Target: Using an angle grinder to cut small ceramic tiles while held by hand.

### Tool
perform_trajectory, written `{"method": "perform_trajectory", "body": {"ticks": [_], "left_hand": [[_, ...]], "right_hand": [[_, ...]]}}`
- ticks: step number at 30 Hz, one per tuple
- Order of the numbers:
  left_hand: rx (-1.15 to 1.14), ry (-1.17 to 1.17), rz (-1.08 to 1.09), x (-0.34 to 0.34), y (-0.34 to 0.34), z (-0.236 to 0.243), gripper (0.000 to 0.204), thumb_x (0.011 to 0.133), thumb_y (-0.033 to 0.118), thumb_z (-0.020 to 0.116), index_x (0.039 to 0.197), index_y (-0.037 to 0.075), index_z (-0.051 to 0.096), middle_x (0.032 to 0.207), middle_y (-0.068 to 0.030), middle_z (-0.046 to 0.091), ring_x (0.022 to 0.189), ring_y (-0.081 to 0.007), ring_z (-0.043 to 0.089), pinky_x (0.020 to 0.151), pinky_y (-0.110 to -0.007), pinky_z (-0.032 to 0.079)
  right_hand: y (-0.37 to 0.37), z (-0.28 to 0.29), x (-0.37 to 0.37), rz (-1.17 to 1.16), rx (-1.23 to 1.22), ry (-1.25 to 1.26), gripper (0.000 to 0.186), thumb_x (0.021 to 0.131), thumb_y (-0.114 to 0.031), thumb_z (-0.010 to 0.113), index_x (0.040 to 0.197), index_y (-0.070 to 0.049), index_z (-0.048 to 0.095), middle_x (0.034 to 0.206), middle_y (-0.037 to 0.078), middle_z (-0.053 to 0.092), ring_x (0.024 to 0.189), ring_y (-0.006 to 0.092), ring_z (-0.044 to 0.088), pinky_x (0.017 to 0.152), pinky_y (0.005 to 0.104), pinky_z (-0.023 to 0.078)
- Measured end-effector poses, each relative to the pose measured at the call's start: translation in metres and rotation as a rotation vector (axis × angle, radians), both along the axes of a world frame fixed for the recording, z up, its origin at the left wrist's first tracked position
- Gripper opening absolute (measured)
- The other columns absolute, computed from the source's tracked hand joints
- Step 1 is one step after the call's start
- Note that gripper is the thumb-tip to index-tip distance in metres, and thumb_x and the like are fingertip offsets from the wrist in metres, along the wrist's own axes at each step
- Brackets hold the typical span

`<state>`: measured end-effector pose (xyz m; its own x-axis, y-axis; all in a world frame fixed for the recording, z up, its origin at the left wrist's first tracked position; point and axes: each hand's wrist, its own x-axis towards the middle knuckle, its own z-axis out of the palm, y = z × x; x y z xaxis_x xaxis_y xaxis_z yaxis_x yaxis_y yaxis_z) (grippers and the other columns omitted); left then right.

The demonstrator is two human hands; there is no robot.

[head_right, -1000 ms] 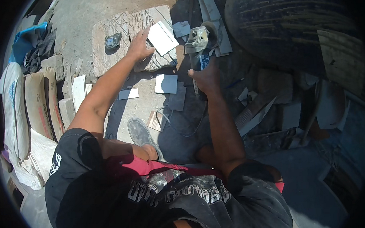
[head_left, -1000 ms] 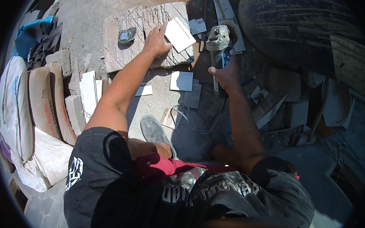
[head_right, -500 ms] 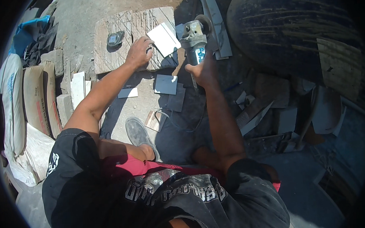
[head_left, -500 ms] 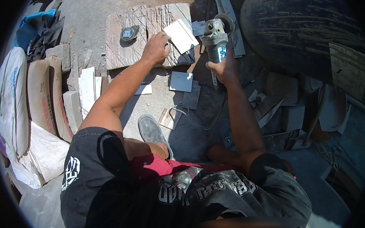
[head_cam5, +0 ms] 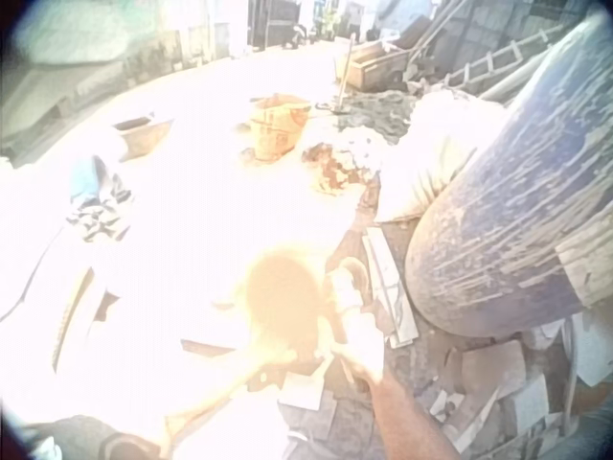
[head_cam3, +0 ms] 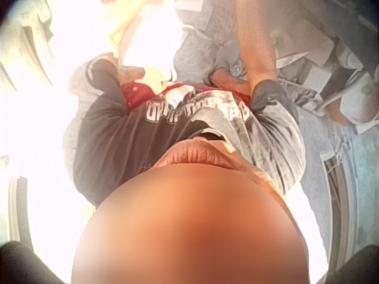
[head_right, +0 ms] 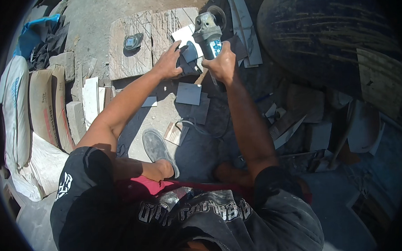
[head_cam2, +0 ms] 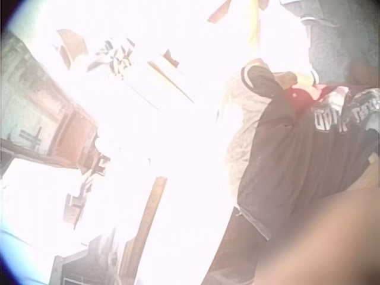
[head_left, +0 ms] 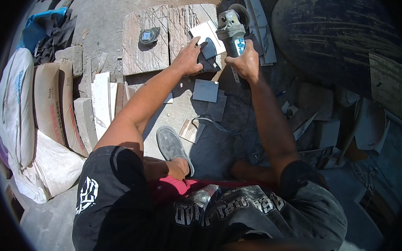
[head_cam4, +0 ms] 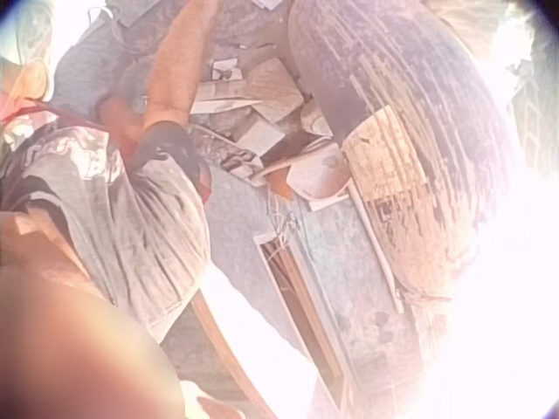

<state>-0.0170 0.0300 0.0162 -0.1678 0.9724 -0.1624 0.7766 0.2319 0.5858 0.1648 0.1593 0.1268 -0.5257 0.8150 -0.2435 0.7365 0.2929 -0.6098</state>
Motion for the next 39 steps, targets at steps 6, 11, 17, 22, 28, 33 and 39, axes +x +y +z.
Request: {"method": "perform_trajectory", "body": {"ticks": [6,11,17,22,28,33,39], "left_hand": [[0.016,0.160,-0.009,-0.001,0.006,0.001,0.078,0.070,0.023,0.082,0.138,0.001,0.051,0.154,-0.0183,0.036,0.141,-0.0336,0.040,0.116,-0.044,0.034],[-0.016,0.244,-0.062,0.023,-0.002,0.002,0.061,0.070,0.030,0.086,0.119,-0.002,0.069,0.150,-0.0217,0.041,0.140,-0.0357,0.040,0.115,-0.046,0.034],[-0.019,0.277,0.256,0.010,0.005,-0.035,0.067,0.080,0.036,0.079,0.132,-0.002,0.060,0.147,-0.0202,0.045,0.140,-0.0334,0.040,0.116,-0.044,0.031],[0.009,0.300,0.106,0.010,0.011,-0.014,0.064,0.086,0.040,0.073,0.141,0.011,0.056,0.149,-0.0149,0.047,0.139,-0.0321,0.041,0.114,-0.045,0.031],[-0.275,0.406,-0.141,-0.007,0.004,-0.006,0.038,0.083,0.019,0.067,0.114,-0.002,0.069,0.132,-0.0220,0.057,0.122,-0.0391,0.053,0.107,-0.048,0.037],[-0.060,0.343,-0.189,-0.007,-0.001,-0.016,0.031,0.065,0.002,0.060,0.096,-0.003,0.063,0.096,-0.0223,0.056,0.088,-0.0413,0.052,0.087,-0.049,0.042],[-0.014,0.330,-0.221,-0.009,-0.001,-0.005,0.037,0.068,0.005,0.061,0.104,-0.002,0.063,0.106,-0.0248,0.056,0.094,-0.0426,0.052,0.090,-0.050,0.041]], "right_hand": [[0.007,-0.001,0.000,0.002,0.036,0.030,0.067,0.064,-0.027,0.087,0.106,0.006,0.047,0.095,0.032,0.067,0.093,0.0441,0.070,0.082,0.0446,0.056],[0.006,-0.014,-0.011,0.041,0.079,-0.057,0.070,0.063,-0.029,0.084,0.112,0.008,0.049,0.097,0.034,0.067,0.095,0.0483,0.068,0.085,0.0476,0.054],[-0.007,0.001,-0.032,0.023,0.037,-0.095,0.068,0.063,-0.025,0.086,0.113,0.005,0.050,0.098,0.031,0.069,0.097,0.0458,0.069,0.086,0.0480,0.055],[-0.004,0.000,-0.045,-0.030,-0.004,-0.122,0.066,0.066,-0.025,0.084,0.115,0.004,0.050,0.102,0.029,0.070,0.099,0.0443,0.069,0.088,0.0476,0.055],[-0.010,-0.025,-0.066,-0.025,-0.015,-0.101,0.059,0.069,-0.019,0.079,0.116,0.002,0.050,0.105,0.027,0.069,0.100,0.0423,0.069,0.086,0.0481,0.056],[-0.010,-0.047,-0.070,-0.009,0.013,-0.055,0.059,0.069,-0.018,0.082,0.116,0.002,0.051,0.103,0.024,0.068,0.098,0.0405,0.070,0.084,0.0469,0.057],[-0.011,-0.052,-0.076,-0.027,-0.017,-0.044,0.057,0.070,-0.015,0.081,0.116,0.002,0.051,0.103,0.025,0.068,0.096,0.0403,0.070,0.083,0.0462,0.058]]}}
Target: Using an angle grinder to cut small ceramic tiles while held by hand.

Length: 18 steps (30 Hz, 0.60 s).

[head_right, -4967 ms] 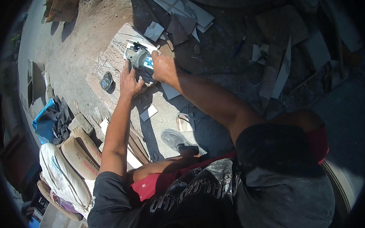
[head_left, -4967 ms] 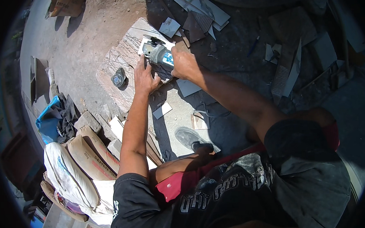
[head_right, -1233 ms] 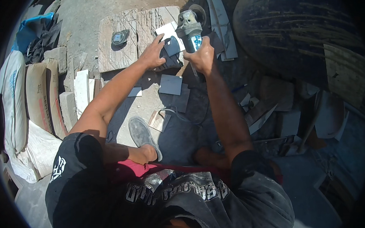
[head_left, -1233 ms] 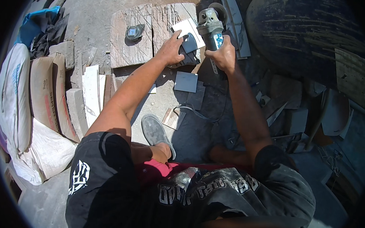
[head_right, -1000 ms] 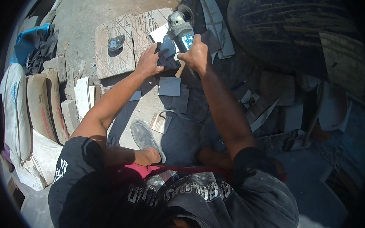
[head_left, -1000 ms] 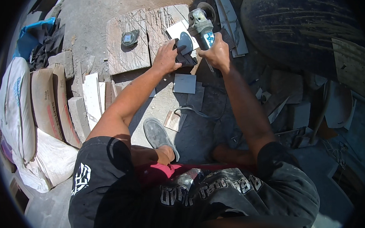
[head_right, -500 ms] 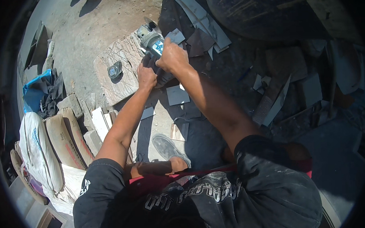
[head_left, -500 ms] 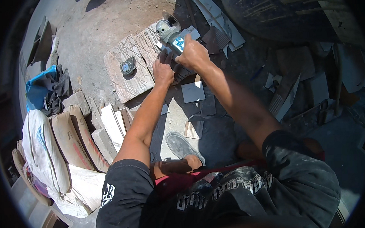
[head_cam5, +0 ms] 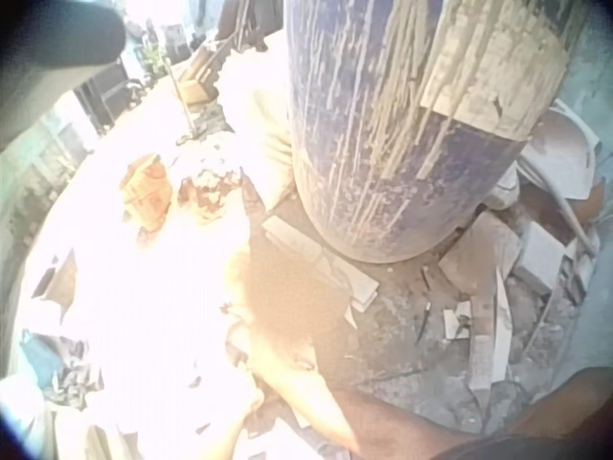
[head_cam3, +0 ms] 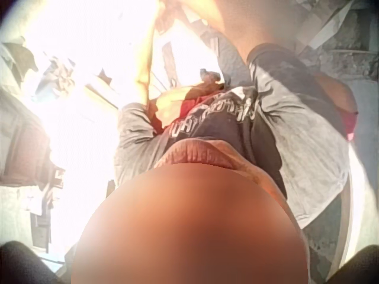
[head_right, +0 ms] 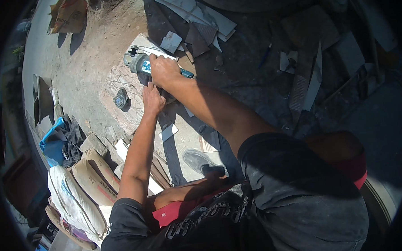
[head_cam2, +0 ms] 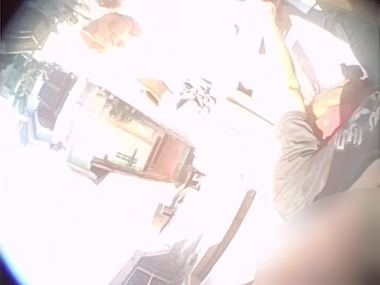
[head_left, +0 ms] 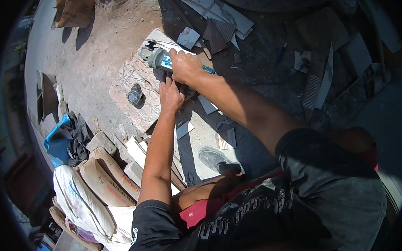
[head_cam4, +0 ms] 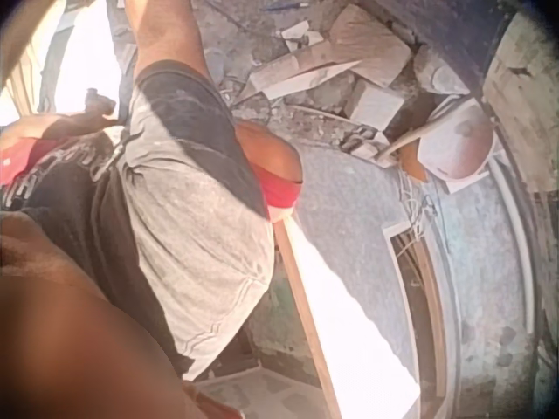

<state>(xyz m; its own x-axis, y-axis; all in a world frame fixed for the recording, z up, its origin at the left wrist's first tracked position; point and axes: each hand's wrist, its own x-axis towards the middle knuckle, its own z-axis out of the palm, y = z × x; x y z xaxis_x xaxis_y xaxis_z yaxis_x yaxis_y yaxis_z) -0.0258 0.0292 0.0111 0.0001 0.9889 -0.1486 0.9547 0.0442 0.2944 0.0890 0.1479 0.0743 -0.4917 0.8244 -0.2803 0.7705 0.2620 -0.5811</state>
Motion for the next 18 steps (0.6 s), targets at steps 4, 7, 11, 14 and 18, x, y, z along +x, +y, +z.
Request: {"method": "perform_trajectory", "body": {"ticks": [4,7,11,14,18], "left_hand": [[0.014,-0.034,0.006,-0.004,-0.002,-0.004,0.039,0.072,0.010,0.063,0.108,-0.003,0.062,0.114,-0.0261,0.056,0.101,-0.0447,0.051,0.094,-0.051,0.041],[-0.023,-0.021,-0.003,-0.011,-0.010,-0.018,0.057,0.071,0.012,0.064,0.125,-0.003,0.054,0.122,-0.0261,0.055,0.109,-0.0441,0.051,0.102,-0.050,0.038],[0.006,-0.080,0.025,-0.020,-0.013,-0.025,0.065,0.075,0.015,0.069,0.132,-0.008,0.048,0.138,-0.0318,0.047,0.125,-0.0469,0.045,0.112,-0.052,0.032],[-0.044,-0.115,0.015,-0.022,-0.013,-0.024,0.067,0.076,0.016,0.070,0.133,-0.009,0.046,0.141,-0.0330,0.045,0.128,-0.0471,0.044,0.113,-0.052,0.031],[-0.077,-0.116,0.023,-0.019,-0.010,-0.018,0.068,0.075,0.016,0.071,0.133,-0.009,0.046,0.141,-0.0320,0.046,0.128,-0.0473,0.044,0.113,-0.052,0.032]], "right_hand": [[0.001,-0.003,-0.002,0.002,-0.014,-0.035,0.060,0.070,-0.016,0.083,0.120,0.000,0.053,0.108,0.023,0.068,0.099,0.0361,0.071,0.084,0.0425,0.059],[0.003,-0.002,-0.004,0.004,-0.027,-0.022,0.061,0.069,-0.016,0.083,0.120,0.001,0.053,0.108,0.023,0.068,0.099,0.0359,0.071,0.085,0.0423,0.058],[0.005,-0.003,-0.003,0.016,-0.028,-0.021,0.061,0.069,-0.016,0.082,0.120,0.001,0.053,0.109,0.023,0.068,0.100,0.0360,0.071,0.085,0.0421,0.058],[0.004,-0.004,-0.003,0.016,-0.029,0.009,0.058,0.069,-0.016,0.081,0.116,0.002,0.051,0.104,0.025,0.068,0.098,0.0407,0.070,0.084,0.0467,0.058],[0.004,-0.007,-0.002,0.017,-0.024,-0.001,0.059,0.069,-0.017,0.082,0.116,0.002,0.051,0.104,0.025,0.068,0.099,0.0409,0.070,0.084,0.0466,0.058]]}}
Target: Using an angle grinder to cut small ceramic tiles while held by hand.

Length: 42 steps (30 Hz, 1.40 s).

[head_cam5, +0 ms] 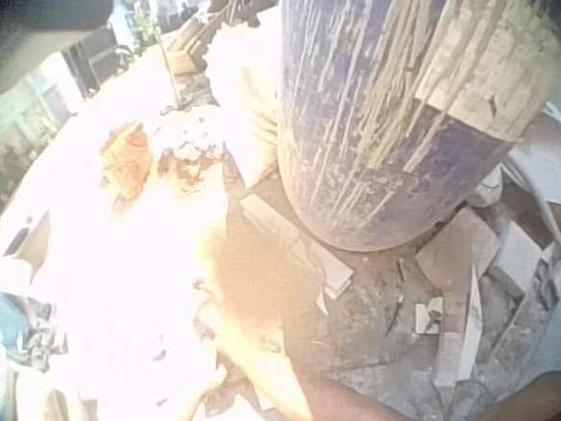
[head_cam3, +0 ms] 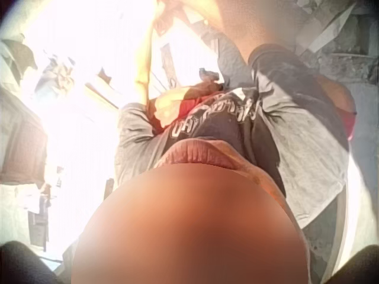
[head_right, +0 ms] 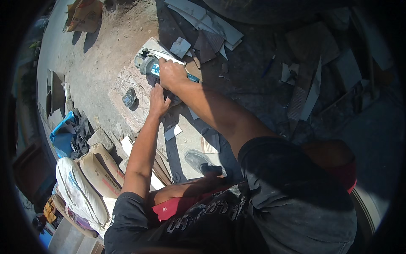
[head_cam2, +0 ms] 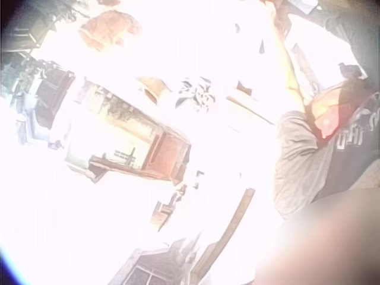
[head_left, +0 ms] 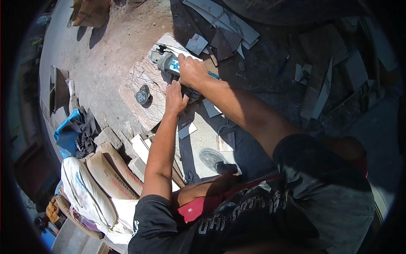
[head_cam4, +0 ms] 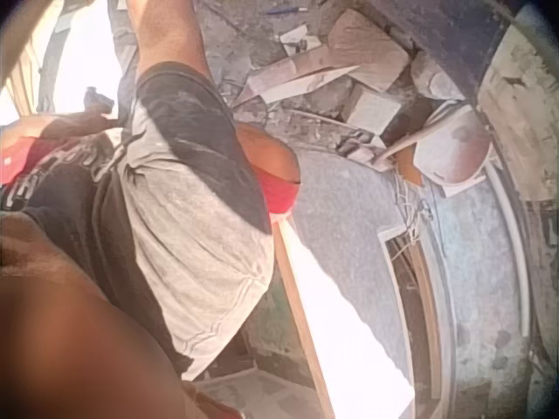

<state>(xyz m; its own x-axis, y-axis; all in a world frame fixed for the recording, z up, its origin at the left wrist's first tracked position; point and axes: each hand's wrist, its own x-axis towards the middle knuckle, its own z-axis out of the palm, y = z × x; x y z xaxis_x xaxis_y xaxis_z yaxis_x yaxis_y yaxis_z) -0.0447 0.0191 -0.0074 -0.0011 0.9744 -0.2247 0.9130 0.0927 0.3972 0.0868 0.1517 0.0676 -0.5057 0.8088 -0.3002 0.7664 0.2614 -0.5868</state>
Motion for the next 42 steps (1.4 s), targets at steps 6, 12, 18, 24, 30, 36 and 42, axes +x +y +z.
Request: {"method": "perform_trajectory", "body": {"ticks": [6,12,18,24,30,36,42], "left_hand": [[0.104,0.088,-0.019,-0.006,-0.010,-0.009,0.071,0.075,0.017,0.072,0.134,-0.011,0.045,0.142,-0.0300,0.046,0.129,-0.0479,0.043,0.115,-0.051,0.030],[0.037,0.034,-0.011,0.001,-0.002,-0.004,0.073,0.075,0.019,0.072,0.136,-0.011,0.045,0.145,-0.0304,0.044,0.132,-0.0482,0.041,0.117,-0.052,0.028],[0.104,0.070,-0.026,-0.005,-0.006,-0.008,0.071,0.073,0.019,0.072,0.132,-0.011,0.048,0.141,-0.0288,0.046,0.128,-0.0468,0.043,0.115,-0.051,0.030],[0.071,0.060,-0.037,0.006,0.005,0.010,0.066,0.069,0.022,0.070,0.125,-0.010,0.054,0.131,-0.0250,0.050,0.119,-0.0432,0.047,0.110,-0.049,0.035],[0.150,0.064,-0.045,0.004,0.003,0.008,0.065,0.070,0.023,0.066,0.128,-0.003,0.051,0.123,-0.0270,0.050,0.113,-0.0462,0.048,0.106,-0.052,0.038],[0.199,0.112,-0.047,0.004,0.001,0.007,0.065,0.070,0.023,0.064,0.130,-0.001,0.051,0.118,-0.0252,0.050,0.108,-0.0448,0.049,0.102,-0.051,0.040],[0.010,0.092,-0.011,0.017,0.012,0.028,0.046,0.074,0.022,0.066,0.112,-0.002,0.058,0.120,-0.0217,0.053,0.112,-0.0410,0.049,0.104,-0.049,0.039]], "right_hand": [[-0.002,0.007,-0.006,0.010,-0.013,-0.024,0.059,0.071,-0.013,0.079,0.121,0.002,0.053,0.111,0.024,0.067,0.103,0.0361,0.070,0.087,0.0419,0.058],[0.001,0.004,-0.001,0.004,-0.023,-0.043,0.058,0.071,-0.012,0.079,0.121,0.003,0.052,0.110,0.025,0.067,0.102,0.0357,0.070,0.087,0.0410,0.058],[0.000,0.008,-0.005,0.010,-0.031,-0.047,0.058,0.071,-0.012,0.079,0.121,0.003,0.052,0.111,0.025,0.067,0.103,0.0354,0.070,0.087,0.0412,0.058],[0.001,0.001,-0.001,-0.002,-0.036,-0.056,0.058,0.071,-0.014,0.079,0.120,0.003,0.051,0.110,0.026,0.067,0.103,0.0378,0.069,0.088,0.0434,0.057],[0.000,0.002,-0.002,0.006,-0.036,-0.044,0.058,0.071,-0.016,0.079,0.118,0.003,0.050,0.107,0.027,0.067,0.102,0.0399,0.069,0.087,0.0454,0.056],[0.000,0.006,-0.002,0.013,-0.048,-0.047,0.059,0.072,-0.016,0.080,0.118,0.003,0.050,0.107,0.026,0.067,0.102,0.0398,0.069,0.088,0.0451,0.056],[0.001,0.005,0.005,0.014,-0.053,-0.059,0.058,0.072,-0.016,0.080,0.118,0.003,0.050,0.107,0.026,0.068,0.102,0.0400,0.069,0.088,0.0451,0.056]]}}
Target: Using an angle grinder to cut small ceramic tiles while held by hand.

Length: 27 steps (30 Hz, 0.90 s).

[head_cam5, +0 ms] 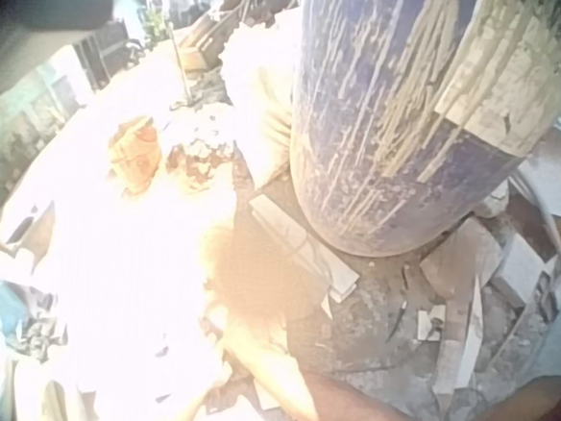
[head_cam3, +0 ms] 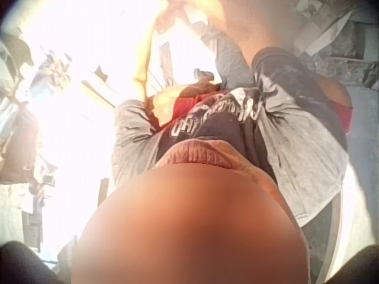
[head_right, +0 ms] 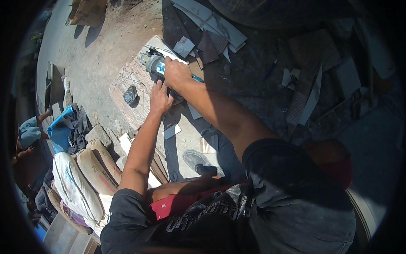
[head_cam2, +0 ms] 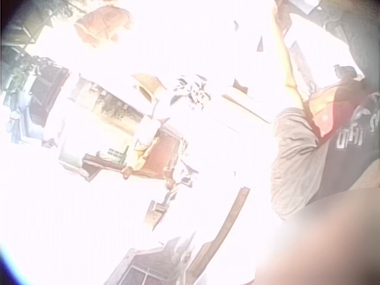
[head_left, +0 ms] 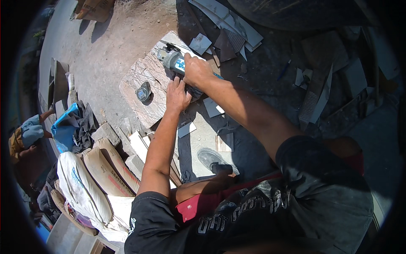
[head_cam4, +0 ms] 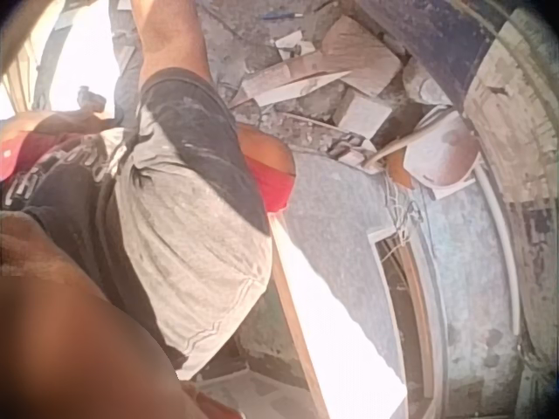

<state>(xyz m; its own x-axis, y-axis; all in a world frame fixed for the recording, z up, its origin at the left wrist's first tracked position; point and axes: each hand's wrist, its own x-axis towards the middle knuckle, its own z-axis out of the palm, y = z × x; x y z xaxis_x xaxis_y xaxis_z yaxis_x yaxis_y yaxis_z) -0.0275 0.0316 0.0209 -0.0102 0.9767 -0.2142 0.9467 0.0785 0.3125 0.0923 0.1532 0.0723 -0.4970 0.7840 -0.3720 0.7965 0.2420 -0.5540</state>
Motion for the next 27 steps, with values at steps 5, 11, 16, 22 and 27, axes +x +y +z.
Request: {"method": "perform_trajectory", "body": {"ticks": [5,11,16,22,27], "left_hand": [[0.172,0.024,-0.045,-0.0074,-0.0066,-0.0088,0.038,0.076,0.021,0.066,0.106,0.000,0.058,0.113,-0.0206,0.053,0.107,-0.0397,0.050,0.099,-0.050,0.041],[0.136,-0.006,-0.036,-0.0077,-0.0037,-0.0098,0.036,0.076,0.021,0.067,0.103,0.000,0.059,0.110,-0.0202,0.056,0.103,-0.0395,0.052,0.097,-0.049,0.043],[0.113,0.003,-0.029,-0.0063,-0.0031,-0.0071,0.035,0.075,0.021,0.067,0.102,0.001,0.059,0.109,-0.0202,0.056,0.103,-0.0394,0.053,0.096,-0.049,0.043],[0.141,-0.001,-0.040,-0.0070,-0.0034,-0.0074,0.034,0.074,0.020,0.067,0.101,0.001,0.058,0.109,-0.0203,0.056,0.103,-0.0394,0.053,0.095,-0.049,0.043],[0.162,-0.014,-0.037,-0.0081,-0.0045,-0.0070,0.041,0.072,0.019,0.067,0.108,0.000,0.060,0.114,-0.0221,0.055,0.107,-0.0407,0.052,0.098,-0.049,0.043]], "right_hand": [[-0.0040,0.0003,0.0022,0.008,0.018,0.029,0.057,0.071,-0.016,0.079,0.116,0.003,0.050,0.105,0.027,0.068,0.101,0.0407,0.069,0.087,0.0455,0.056],[-0.0063,-0.0004,0.0077,-0.010,0.028,0.049,0.056,0.070,-0.015,0.078,0.114,0.004,0.050,0.102,0.028,0.068,0.100,0.0423,0.068,0.086,0.0467,0.056],[-0.0072,0.0008,0.0092,-0.016,0.017,0.046,0.054,0.070,-0.014,0.077,0.114,0.003,0.050,0.102,0.028,0.068,0.100,0.0427,0.068,0.087,0.0472,0.056],[-0.0065,-0.0005,0.0077,-0.008,0.024,0.035,0.055,0.070,-0.014,0.078,0.114,0.003,0.050,0.103,0.028,0.068,0.101,0.0429,0.068,0.087,0.0471,0.056],[-0.0064,-0.0027,0.0031,-0.006,-0.002,0.014,0.058,0.071,-0.014,0.078,0.118,0.004,0.050,0.107,0.027,0.067,0.103,0.0405,0.069,0.088,0.0448,0.057]]}}
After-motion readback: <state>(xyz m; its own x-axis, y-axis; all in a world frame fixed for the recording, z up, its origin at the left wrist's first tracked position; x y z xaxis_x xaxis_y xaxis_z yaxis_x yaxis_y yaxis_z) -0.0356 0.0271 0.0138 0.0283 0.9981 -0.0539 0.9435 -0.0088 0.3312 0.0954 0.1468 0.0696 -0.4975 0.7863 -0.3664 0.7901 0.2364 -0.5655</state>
